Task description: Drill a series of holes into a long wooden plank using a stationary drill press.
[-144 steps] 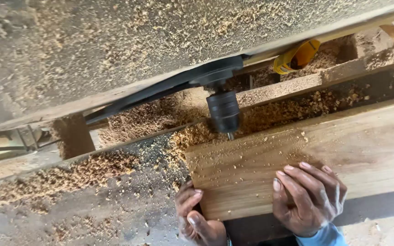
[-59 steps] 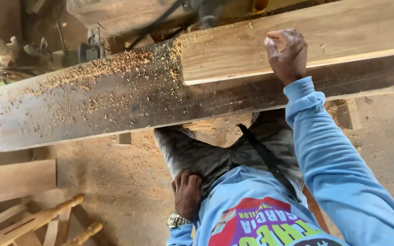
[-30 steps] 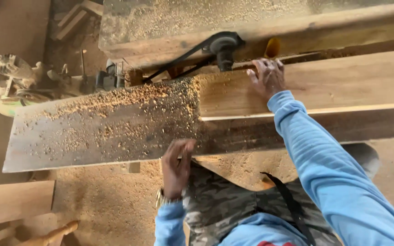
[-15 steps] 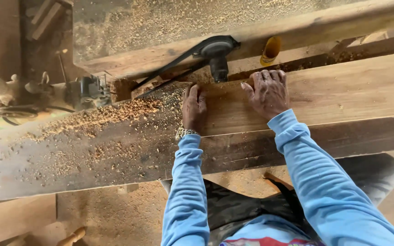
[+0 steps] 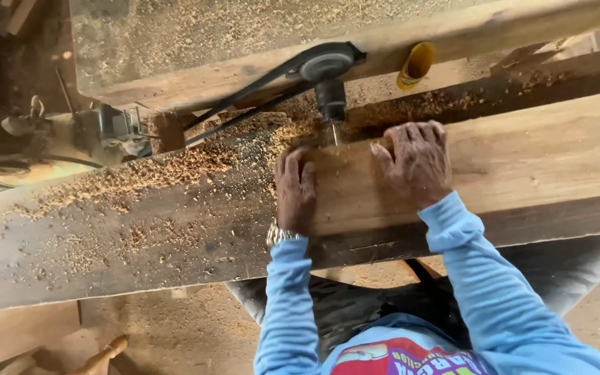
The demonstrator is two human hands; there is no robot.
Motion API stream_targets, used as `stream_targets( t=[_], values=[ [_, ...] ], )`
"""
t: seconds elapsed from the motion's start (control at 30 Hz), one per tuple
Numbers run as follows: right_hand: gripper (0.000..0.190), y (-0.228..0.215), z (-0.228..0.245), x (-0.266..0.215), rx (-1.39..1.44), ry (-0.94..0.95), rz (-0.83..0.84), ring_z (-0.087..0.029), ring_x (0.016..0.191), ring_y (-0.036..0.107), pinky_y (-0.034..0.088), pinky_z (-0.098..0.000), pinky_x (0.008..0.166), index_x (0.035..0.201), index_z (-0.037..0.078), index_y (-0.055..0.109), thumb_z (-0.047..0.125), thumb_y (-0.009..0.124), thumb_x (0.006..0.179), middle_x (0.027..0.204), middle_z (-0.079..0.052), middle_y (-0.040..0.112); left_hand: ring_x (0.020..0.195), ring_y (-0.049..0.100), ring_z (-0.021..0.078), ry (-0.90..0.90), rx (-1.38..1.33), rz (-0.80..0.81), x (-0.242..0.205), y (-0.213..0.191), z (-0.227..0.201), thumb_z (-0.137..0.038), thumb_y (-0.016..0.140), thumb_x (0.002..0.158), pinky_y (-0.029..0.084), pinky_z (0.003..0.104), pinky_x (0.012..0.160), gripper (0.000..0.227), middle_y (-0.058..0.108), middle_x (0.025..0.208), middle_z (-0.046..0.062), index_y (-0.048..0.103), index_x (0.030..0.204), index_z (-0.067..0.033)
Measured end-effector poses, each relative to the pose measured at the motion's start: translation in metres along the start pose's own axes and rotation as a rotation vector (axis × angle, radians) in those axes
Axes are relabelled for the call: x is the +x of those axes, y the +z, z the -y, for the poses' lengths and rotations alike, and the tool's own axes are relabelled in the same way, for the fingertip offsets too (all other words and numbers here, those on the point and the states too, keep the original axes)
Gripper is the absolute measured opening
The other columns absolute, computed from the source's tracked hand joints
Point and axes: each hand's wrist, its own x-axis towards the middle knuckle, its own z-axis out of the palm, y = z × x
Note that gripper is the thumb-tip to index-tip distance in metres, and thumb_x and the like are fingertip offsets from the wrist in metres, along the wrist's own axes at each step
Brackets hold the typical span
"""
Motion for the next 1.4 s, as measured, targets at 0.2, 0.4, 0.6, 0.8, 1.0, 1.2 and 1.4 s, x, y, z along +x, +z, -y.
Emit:
stream_targets(
  t=[0.2,0.4,0.6,0.8,1.0,1.2,1.4],
  values=[
    [0.034,-0.003,0.001,-0.035,0.009,-0.043,-0.002,-0.03,0.12,0.059,0.033,-0.05,0.119,0.119,0.009,0.066,0.04,0.064,0.104,0.119,-0.01,0.066,0.147,0.041,0.0387,-0.036,-0.141,-0.016,-0.042,-0.026,-0.039,-0.038,0.05,0.11,0.041,0.051,0.119,0.049,0.04,0.156,0.025,0.046,0.15,-0.009],
    [0.038,-0.017,0.01,-0.034,0.004,-0.029,0.08,-0.031,0.127,0.056,0.031,-0.05,0.123,0.125,0.008,0.064,0.037,0.065,0.102,0.125,-0.011,0.064,0.162,0.022,0.0398,-0.12,-0.285,0.036,-0.072,-0.018,-0.034,-0.05,0.047,0.109,0.025,0.052,0.13,0.08,0.019,0.173,0.025,0.016,0.165,-0.0017],
    [0.041,-0.031,0.014,-0.031,0.062,0.019,0.205,-0.031,0.122,0.059,0.036,-0.0511,0.116,0.121,0.006,0.063,0.037,0.067,0.094,0.123,-0.01,0.066,0.161,0.021,0.0394,-0.26,-0.256,0.098,-0.077,-0.026,-0.048,-0.044,0.058,0.103,0.016,0.051,0.129,0.093,0.02,0.172,0.026,0.004,0.164,0.0024],
    [0.061,-0.03,-0.011,-0.007,0.149,-0.08,0.399,-0.032,0.117,0.064,0.042,-0.0489,0.1,0.117,0.003,0.063,0.048,0.077,0.078,0.12,-0.013,0.069,0.16,0.02,0.0394,-0.374,-0.199,0.173,-0.074,-0.028,-0.053,-0.033,0.062,0.101,0.012,0.052,0.13,0.091,0.02,0.17,0.028,0.007,0.162,0.006],
    [0.06,-0.018,-0.021,-0.003,0.138,-0.096,0.426,-0.029,0.115,0.068,0.048,-0.0459,0.102,0.109,0.007,0.064,0.055,0.079,0.075,0.117,-0.01,0.073,0.159,0.023,0.0406,-0.446,-0.151,0.218,-0.085,-0.023,-0.043,-0.035,0.06,0.1,0.01,0.056,0.131,0.089,0.025,0.168,0.029,0.01,0.161,0.0065],
    [0.063,-0.013,-0.035,-0.016,0.112,-0.079,0.529,-0.025,0.112,0.07,0.049,-0.0455,0.108,0.107,0.011,0.067,0.064,0.076,0.073,0.108,-0.006,0.076,0.158,0.025,0.0407,-0.467,-0.16,0.189,-0.094,-0.018,-0.038,-0.034,0.063,0.1,0.011,0.056,0.131,0.086,0.028,0.167,0.028,0.014,0.16,0.0056],
    [0.061,-0.014,-0.039,-0.02,0.112,-0.095,0.552,-0.023,0.111,0.071,0.048,-0.0457,0.11,0.105,0.012,0.066,0.065,0.075,0.076,0.108,-0.006,0.076,0.159,0.025,0.0396,-0.441,-0.109,0.196,-0.098,-0.016,-0.038,-0.033,0.062,0.1,0.011,0.057,0.133,0.086,0.026,0.168,0.029,0.013,0.161,0.0004]
  ],
)
